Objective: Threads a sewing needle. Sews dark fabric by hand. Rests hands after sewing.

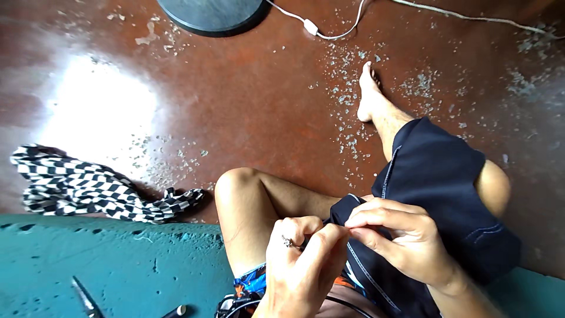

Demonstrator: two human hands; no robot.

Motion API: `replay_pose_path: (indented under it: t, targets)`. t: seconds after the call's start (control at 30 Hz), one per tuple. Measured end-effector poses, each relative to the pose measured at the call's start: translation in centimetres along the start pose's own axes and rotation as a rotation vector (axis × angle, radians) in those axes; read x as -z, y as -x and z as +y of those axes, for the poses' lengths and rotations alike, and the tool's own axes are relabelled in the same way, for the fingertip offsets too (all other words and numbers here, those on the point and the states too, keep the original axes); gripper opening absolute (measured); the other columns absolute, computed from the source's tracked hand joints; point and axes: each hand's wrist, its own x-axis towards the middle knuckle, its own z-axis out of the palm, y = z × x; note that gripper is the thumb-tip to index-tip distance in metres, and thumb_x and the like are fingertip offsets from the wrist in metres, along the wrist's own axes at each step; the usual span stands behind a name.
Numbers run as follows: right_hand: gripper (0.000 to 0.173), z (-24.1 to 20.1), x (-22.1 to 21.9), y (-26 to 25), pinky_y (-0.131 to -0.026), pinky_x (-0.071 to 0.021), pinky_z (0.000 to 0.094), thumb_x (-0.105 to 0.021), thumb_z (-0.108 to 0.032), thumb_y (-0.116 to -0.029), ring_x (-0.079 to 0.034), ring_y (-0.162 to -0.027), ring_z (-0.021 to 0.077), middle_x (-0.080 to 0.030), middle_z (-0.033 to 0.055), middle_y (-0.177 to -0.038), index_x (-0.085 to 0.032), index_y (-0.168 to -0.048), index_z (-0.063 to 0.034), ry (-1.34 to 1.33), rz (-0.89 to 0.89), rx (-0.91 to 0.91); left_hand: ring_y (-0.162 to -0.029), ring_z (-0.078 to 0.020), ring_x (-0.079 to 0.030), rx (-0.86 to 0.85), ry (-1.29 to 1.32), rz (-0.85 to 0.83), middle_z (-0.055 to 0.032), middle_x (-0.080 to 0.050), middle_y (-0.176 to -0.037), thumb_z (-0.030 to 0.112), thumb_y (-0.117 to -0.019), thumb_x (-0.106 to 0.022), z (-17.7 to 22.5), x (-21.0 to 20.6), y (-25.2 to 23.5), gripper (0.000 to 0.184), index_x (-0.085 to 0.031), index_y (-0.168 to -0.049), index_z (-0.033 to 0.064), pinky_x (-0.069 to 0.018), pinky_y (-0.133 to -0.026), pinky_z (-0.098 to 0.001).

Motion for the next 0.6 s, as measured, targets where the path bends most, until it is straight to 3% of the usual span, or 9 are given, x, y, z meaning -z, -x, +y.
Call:
replay_pose_path:
  t: [0.6]
  targets:
    - [0.013, -0.01, -0.02, 0.03, -0.085, -0.0553, 0.012, -0.068, -0.013, -0.0993, -0.067, -0.096, -0.0019, -0.074, 0.0014, -0.098, -0.074, -0.099, -0.0026, 0.02, 0.005, 0.012, -0.085, -0.0053, -0.052, 0.002, 0.006, -0.004, -0.0017, -0.055, -0.088, 0.02, -0.0978, -0.067, -0.09, -0.01, -0.05, 0.007, -0.068, -0.096, 0.0136, -0.0383, -0.077, -0.0137]
